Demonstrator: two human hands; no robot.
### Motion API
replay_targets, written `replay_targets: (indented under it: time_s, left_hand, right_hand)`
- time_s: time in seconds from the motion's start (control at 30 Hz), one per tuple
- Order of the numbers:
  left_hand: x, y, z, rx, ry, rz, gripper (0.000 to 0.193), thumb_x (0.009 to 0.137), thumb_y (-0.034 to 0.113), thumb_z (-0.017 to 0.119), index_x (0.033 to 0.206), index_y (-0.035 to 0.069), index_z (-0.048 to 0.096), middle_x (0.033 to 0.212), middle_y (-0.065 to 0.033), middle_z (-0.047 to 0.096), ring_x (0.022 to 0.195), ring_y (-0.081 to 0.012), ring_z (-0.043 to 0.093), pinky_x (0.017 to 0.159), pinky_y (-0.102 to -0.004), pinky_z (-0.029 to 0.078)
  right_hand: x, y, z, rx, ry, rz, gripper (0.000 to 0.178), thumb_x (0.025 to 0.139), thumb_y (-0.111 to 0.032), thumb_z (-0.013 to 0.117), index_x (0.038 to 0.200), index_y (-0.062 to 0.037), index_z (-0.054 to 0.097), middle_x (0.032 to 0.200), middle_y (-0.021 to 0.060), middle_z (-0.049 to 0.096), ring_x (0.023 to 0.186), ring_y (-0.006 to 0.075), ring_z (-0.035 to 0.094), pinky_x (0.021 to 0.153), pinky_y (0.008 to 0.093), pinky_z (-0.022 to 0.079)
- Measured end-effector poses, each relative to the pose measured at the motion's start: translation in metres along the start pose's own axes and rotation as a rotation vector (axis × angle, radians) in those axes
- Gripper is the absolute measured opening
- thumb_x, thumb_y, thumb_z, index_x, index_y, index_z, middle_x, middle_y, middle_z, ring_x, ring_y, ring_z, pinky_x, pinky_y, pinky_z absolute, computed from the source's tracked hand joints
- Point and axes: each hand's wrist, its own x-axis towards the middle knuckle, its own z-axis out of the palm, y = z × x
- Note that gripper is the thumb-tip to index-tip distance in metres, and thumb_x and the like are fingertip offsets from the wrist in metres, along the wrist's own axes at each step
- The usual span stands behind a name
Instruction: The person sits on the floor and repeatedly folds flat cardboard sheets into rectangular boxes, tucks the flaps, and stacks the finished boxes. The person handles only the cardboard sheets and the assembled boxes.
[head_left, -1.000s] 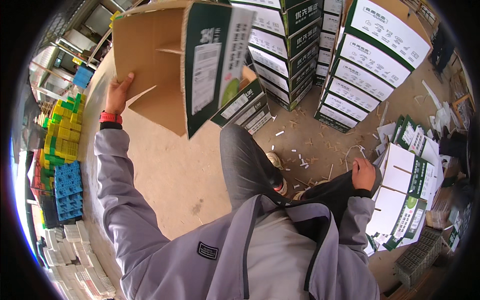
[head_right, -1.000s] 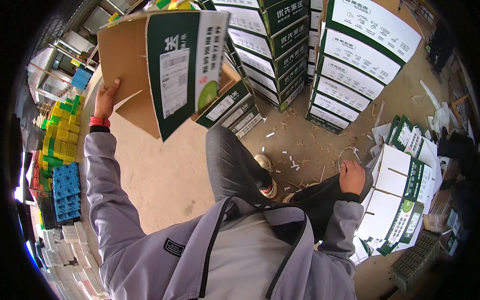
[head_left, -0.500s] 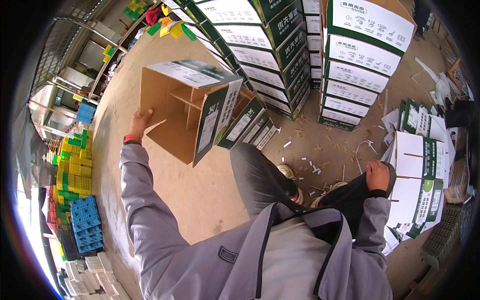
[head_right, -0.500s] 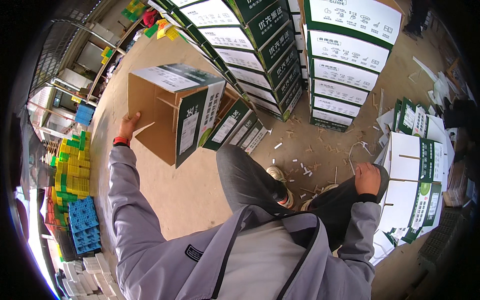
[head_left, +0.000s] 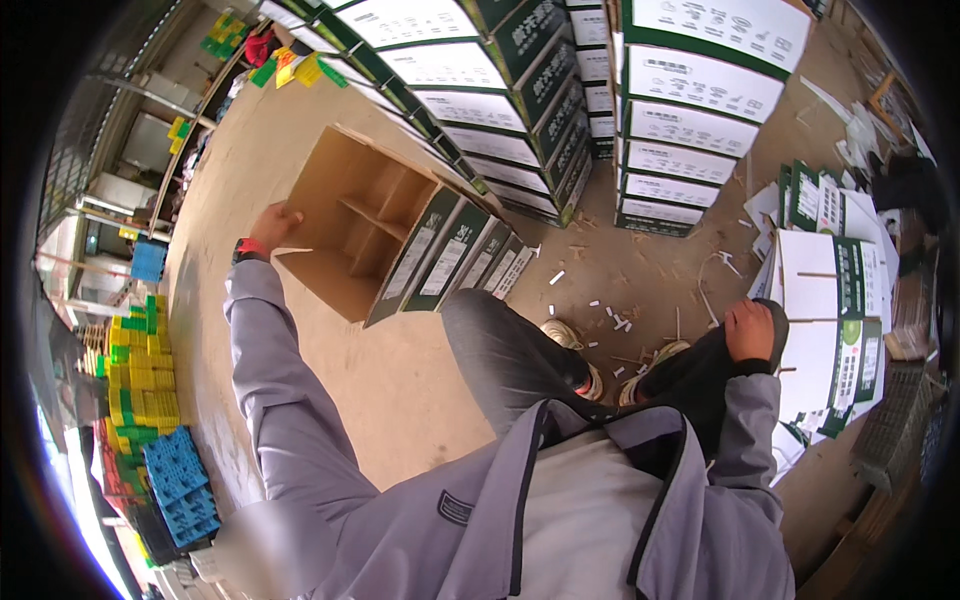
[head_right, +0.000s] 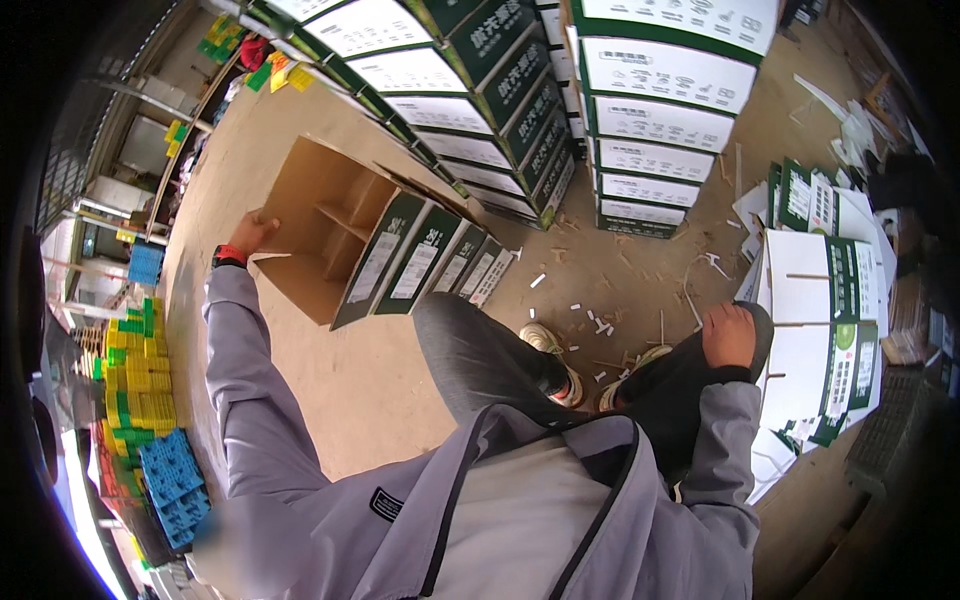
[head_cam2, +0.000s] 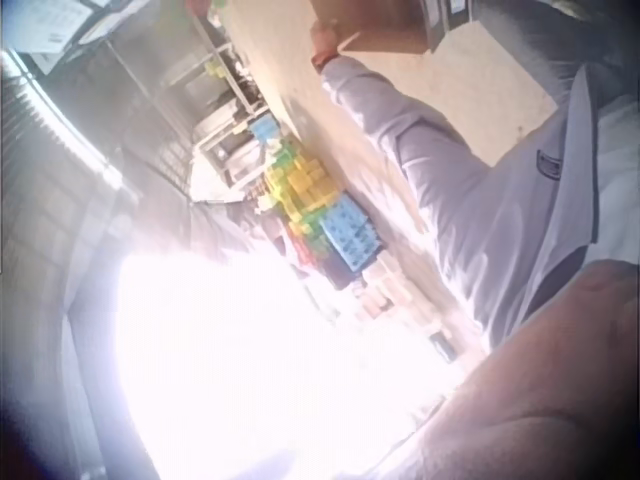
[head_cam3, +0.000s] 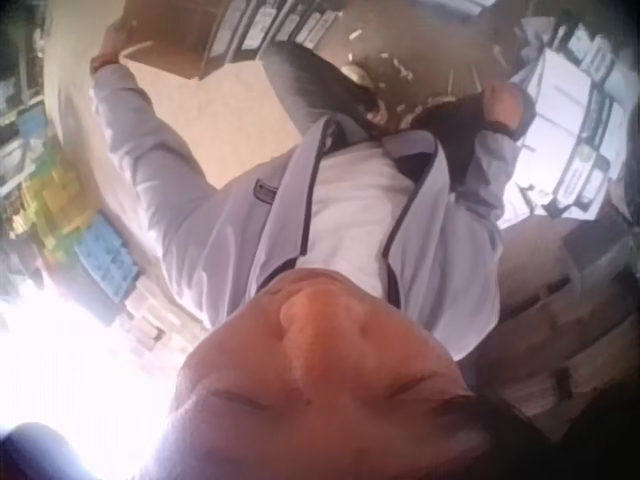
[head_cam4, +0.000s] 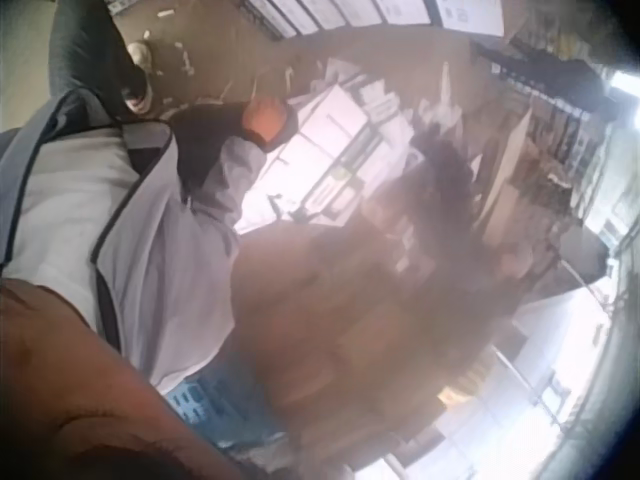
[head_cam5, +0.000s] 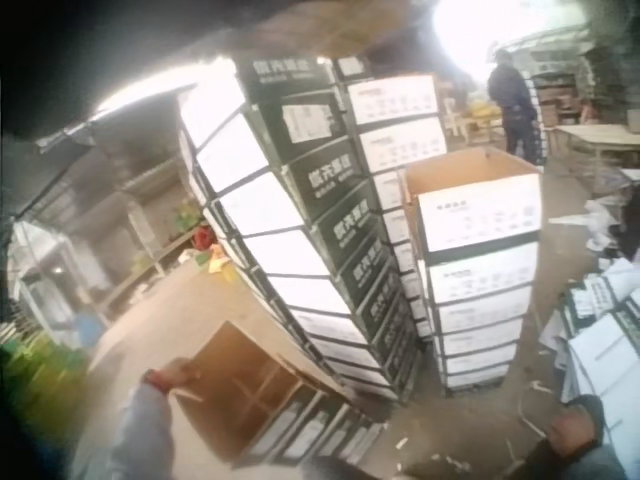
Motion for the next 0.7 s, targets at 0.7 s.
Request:
replay_targets:
  time_s: [0.7]
  left_hand:
    - [-0.026,0.158,0.222,0.093,0.027,0.461,0.048,0.105,0.027,0.069,0.141,-0.005,0.062,0.136,-0.0266,0.069,0.123,-0.0407,0.066,0.110,-0.0441,0.049]
  right_hand:
    - [-0.287,0.250,0.106,0.481,0.043,1.633,0.058,0.089,-0.030,0.078,0.133,0.0065,0.067,0.124,0.0242,0.073,0.104,0.0372,0.071,0.089,0.0479,0.059]
